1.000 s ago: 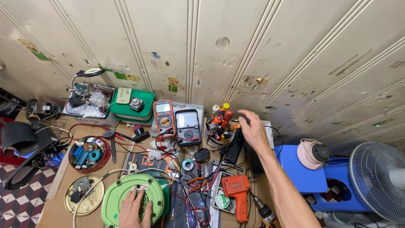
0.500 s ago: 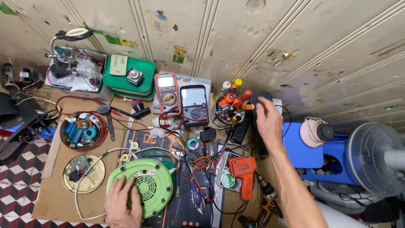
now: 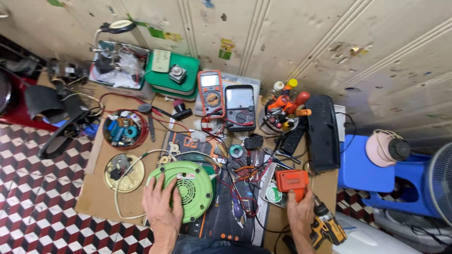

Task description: The person removes a green fan from a plastic bag, places it on the workbench, and uses a power drill to remove screws from the back cover. They then use a screwdriver to loosen additional screws and detach the cover, revealing the internal fan blades and motor.

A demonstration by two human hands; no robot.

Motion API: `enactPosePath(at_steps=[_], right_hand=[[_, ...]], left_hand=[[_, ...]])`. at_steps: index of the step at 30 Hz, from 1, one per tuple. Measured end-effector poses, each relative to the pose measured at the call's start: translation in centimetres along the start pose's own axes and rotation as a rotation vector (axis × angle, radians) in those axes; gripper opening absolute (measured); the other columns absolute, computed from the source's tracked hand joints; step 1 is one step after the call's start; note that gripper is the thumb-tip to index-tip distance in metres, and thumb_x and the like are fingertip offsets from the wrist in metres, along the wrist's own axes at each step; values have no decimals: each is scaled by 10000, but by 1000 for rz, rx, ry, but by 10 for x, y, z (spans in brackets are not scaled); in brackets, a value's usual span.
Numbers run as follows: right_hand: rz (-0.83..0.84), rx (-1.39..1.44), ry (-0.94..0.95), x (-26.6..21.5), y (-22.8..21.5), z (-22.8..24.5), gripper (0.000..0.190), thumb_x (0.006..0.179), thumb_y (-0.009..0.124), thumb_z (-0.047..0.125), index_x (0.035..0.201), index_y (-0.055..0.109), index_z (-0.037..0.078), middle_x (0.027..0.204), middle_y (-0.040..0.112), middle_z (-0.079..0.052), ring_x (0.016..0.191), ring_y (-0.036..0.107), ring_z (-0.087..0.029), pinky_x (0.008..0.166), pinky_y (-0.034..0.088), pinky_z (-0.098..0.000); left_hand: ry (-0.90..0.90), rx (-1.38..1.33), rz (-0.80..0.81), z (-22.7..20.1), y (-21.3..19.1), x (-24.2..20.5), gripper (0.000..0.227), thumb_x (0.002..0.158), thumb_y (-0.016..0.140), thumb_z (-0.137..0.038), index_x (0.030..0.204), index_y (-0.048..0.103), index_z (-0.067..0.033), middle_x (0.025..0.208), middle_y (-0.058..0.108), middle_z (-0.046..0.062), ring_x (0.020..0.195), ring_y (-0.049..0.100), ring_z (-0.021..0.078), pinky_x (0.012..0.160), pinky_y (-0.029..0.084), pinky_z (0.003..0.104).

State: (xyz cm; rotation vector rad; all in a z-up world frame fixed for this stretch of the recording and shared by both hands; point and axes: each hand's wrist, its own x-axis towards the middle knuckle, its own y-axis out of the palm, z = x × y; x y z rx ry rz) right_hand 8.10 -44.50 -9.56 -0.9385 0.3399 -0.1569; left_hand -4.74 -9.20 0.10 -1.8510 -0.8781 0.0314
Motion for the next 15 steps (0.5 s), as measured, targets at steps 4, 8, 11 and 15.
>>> enactPosePath(at_steps=[4,8,11,15], right_hand=[[24,17,34,4,-1,-12,786,879,691,392,1518,431,14,1387,582,-281,1276,558,-429,1069,432,-476],[42,-28,-83,3,3,-21,855,859,721,368,1547,369,4,1408,537,-303,1279,527,-456,1055,421,-490],[77,-145,-16,-1,12,-20,892,827,750,336,1573,356,45,1397,561,-277,1270,551,-444,1063,438,-494],[-8,-277,-77,2,16,-43,991,732,819,273,1564,327,54,1353,583,-272,1231,567,-453,1036,458,-509]], left_hand=[[16,-28,-13,-1,0,0,305,889,683,-123,1192,714,-104,1354,624,155,1369,497,390,1192,344,519],[2,-101,14,2,-3,-3,296,891,685,-121,1183,721,-94,1360,627,158,1375,494,386,1195,326,525],[8,-146,23,4,-7,-2,288,901,690,-130,1186,716,-92,1370,629,144,1386,509,367,1215,327,520],[51,-186,98,4,-6,-3,305,903,695,-142,1202,714,-86,1378,619,157,1385,501,379,1221,320,519]])
